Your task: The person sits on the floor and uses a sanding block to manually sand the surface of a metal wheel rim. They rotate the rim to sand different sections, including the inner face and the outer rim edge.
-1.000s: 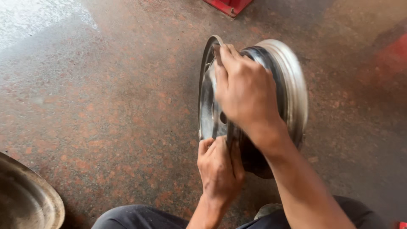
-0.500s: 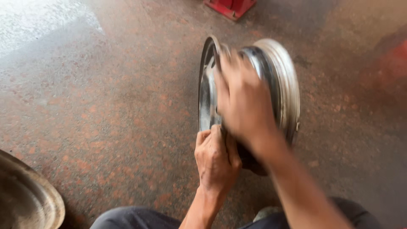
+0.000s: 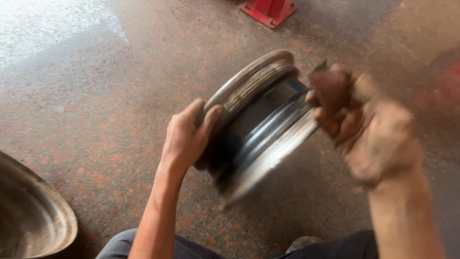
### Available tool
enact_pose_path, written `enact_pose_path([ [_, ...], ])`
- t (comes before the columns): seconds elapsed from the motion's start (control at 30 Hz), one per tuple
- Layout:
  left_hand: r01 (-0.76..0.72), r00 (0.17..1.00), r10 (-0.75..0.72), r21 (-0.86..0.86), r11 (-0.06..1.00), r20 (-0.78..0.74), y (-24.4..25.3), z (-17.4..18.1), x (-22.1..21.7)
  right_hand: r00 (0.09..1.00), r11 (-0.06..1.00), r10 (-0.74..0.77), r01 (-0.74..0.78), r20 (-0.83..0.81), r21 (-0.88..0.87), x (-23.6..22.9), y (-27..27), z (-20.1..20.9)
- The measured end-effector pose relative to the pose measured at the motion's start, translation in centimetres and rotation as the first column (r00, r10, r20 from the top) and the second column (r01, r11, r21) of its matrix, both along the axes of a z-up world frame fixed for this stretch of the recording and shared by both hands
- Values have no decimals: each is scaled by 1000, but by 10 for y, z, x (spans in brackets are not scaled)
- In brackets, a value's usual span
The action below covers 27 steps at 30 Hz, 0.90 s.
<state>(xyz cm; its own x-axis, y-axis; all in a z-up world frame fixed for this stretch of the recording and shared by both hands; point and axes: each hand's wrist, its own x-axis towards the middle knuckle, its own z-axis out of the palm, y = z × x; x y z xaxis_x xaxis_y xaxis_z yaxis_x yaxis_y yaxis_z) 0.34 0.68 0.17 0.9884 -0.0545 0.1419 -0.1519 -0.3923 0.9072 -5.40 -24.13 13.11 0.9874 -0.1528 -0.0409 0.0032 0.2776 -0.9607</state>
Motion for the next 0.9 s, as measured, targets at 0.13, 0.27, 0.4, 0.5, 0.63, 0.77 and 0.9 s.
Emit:
enact_pose_path([
  [0.13,-111,983,111,-9,994,146,10,2,15,989,978,112,-93,93,-187,42,-2,5],
  [0.27,-166,985,171,-126,978,29,8,-9,27,978,378,211,-92,-12,-921,88,-15,-21],
  [0.4,-118,990,121,-41,992,76,23,-20,37,919,271,390,-62,51,-960,125,-46,-42],
  [0.5,-72,997,72,-30,997,-14,26,-19,41,872,232,484,-42,78,-972,149,-46,-45],
  [0.63,-81,997,81,2,997,-6,15,-14,44,626,93,770,83,125,-992,188,1,-49],
  [0.77,-45,999,45,-7,999,5,15,-20,47,558,-78,825,277,94,-958,197,0,-45],
  [0.9,-7,999,7,16,1000,47,13,-15,50,750,-11,662,4,-5,-1000,185,-31,-37],
])
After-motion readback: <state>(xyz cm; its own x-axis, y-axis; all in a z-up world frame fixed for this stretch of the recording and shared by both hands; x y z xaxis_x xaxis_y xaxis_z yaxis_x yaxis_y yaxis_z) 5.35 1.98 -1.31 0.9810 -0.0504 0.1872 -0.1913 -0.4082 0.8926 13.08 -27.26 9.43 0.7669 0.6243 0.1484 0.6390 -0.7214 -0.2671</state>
